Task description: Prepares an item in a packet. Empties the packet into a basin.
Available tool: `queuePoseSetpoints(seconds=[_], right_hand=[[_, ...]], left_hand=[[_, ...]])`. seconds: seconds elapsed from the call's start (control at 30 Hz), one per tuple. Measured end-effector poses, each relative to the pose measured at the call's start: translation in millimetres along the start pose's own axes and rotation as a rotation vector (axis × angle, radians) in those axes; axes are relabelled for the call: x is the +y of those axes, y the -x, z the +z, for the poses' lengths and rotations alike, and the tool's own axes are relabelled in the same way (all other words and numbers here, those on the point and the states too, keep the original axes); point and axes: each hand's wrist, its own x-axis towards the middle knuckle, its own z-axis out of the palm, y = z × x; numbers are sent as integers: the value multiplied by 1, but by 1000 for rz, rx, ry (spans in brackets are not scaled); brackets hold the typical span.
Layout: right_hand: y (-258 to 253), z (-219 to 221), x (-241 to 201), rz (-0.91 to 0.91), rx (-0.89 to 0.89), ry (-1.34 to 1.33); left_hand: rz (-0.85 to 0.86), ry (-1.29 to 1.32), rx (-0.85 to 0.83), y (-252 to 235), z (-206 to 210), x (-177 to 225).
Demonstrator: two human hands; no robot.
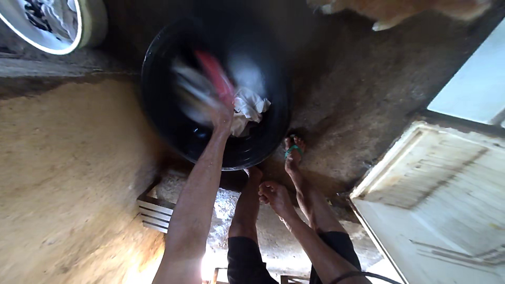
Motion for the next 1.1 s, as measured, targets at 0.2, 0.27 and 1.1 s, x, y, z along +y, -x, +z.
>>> queuePoseSetpoints(seconds=[0.2, 0.27, 1.1], right_hand=[[1, 3, 2, 2, 5, -6], [1, 3, 2, -10, 6, -12], [3, 2, 0, -13, -15, 30]], left_hand=[[3, -9, -10, -3, 5, -11], [-8, -7, -9, -2, 3, -8], [-67, 6, -14, 3, -1, 4]])
